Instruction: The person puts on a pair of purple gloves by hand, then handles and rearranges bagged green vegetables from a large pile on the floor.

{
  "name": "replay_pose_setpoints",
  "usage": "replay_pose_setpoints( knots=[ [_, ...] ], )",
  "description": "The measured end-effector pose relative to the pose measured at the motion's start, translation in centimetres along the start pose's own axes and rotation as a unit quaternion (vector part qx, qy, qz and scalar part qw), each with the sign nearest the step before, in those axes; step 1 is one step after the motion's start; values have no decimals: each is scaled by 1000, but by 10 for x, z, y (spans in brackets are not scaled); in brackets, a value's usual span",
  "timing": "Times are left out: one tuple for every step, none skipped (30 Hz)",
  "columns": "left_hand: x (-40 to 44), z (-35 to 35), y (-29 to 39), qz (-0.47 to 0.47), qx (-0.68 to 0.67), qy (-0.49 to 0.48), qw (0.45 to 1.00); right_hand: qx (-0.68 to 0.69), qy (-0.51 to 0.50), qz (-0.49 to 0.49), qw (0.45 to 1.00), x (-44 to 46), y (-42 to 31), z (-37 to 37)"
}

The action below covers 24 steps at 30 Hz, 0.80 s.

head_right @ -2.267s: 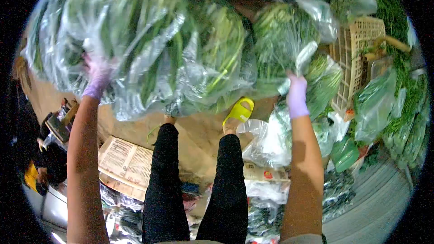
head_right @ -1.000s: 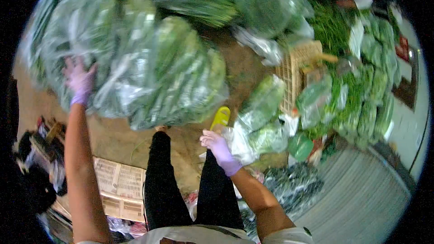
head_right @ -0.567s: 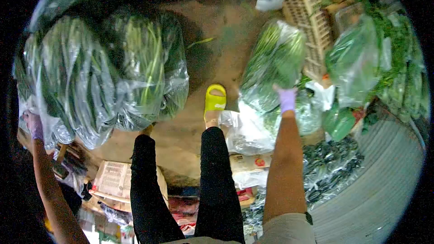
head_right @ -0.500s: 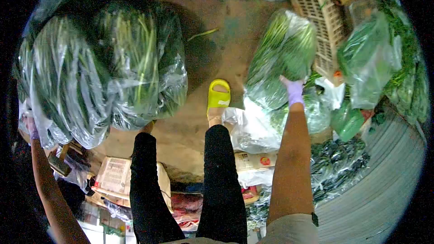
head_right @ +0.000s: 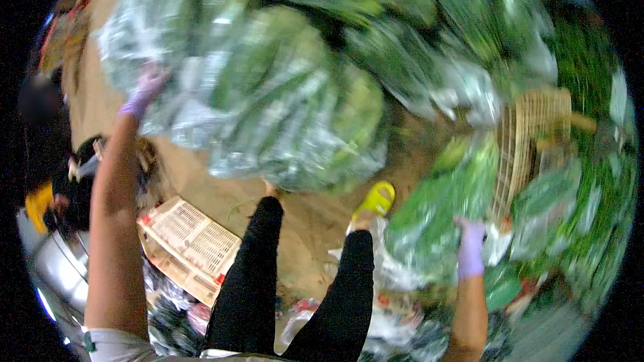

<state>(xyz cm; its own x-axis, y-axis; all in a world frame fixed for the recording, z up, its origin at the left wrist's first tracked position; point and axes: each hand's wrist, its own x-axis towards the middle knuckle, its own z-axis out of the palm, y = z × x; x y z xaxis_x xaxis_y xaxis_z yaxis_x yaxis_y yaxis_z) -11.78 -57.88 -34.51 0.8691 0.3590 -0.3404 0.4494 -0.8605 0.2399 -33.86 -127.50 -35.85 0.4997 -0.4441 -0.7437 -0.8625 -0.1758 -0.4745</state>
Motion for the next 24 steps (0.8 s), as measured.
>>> replay_pose_setpoints(
  knots=[
    [-10, -1, 4, -14, -73, -11, 997, 3, -15, -17, 1000, -32, -35, 9],
    [-7, 9, -22, 43, -116, 12, 992, 2, -35, -35, 999, -68, -74, 17],
    [-31, 6, -2, 56, -98, 57, 992, 6, -52, -54, 997, -109, -110, 26],
    [-56, 3, 19, 66, -78, 103, 989, 16, -105, -61, 992, -162, -182, 52],
    [-79, 8, 10, 89, -142, 131, 977, -10, -151, -73, 986, -186, -226, 71],
    [-92, 15, 43, 84, -156, 83, 981, 7, -190, -41, 981, -173, -204, 56],
    [-114, -7, 52, -9, -385, -3, 923, -20, -198, -86, 976, -210, -270, 75],
    [-135, -24, 58, -80, -586, -111, 799, -139, -247, -138, 949, -256, -325, 99],
    [-137, -46, 61, -103, -684, -145, 707, -236, -293, -162, 912, -274, -345, 110],
    [-131, -86, 51, -115, -785, -150, 590, -258, -297, -190, 899, -293, -385, 137],
    [-127, -100, 36, -52, -807, -103, 579, -326, -334, -350, 812, -321, -416, 168],
    [-121, -117, 22, 12, -827, -58, 560, -367, -365, -488, 703, -325, -436, 174],
    [-120, -184, 4, 87, -855, -63, 507, -410, -299, -627, 591, -322, -464, 201],
    [-116, -207, -20, 87, -864, -17, 496, -443, -221, -732, 467, -340, -493, 236],
    [-113, -230, -44, 87, -869, 30, 487, -397, -175, -794, 426, -354, -514, 275],
    [-109, -254, -68, 87, -871, 76, 477, -342, -128, -849, 383, -353, -525, 297],
    [-106, -266, -77, 71, -865, 113, 484, -322, -83, -870, 365, -343, -543, 326],
    [-92, -270, -90, 38, -813, 171, 555, -314, -56, -879, 355, -332, -551, 351],
    [-89, -268, -91, 44, -792, 194, 577, -305, -27, -887, 346, -321, -560, 376],
    [-86, -255, -90, 50, -776, 214, 591, -312, -11, -885, 344, -307, -557, 377],
    [-58, -232, -128, -21, -782, 217, 584, -348, -35, -867, 356, -295, -558, 433],
    [-49, -220, -136, -65, -772, 227, 590, -354, -42, -857, 373, -278, -549, 447],
    [-42, -195, -163, -65, -775, 121, 616, -451, -134, -783, 408, -258, -525, 461],
    [-34, -156, -186, -124, -714, 80, 684, -487, -184, -747, 414, -242, -505, 465]
  ],
)
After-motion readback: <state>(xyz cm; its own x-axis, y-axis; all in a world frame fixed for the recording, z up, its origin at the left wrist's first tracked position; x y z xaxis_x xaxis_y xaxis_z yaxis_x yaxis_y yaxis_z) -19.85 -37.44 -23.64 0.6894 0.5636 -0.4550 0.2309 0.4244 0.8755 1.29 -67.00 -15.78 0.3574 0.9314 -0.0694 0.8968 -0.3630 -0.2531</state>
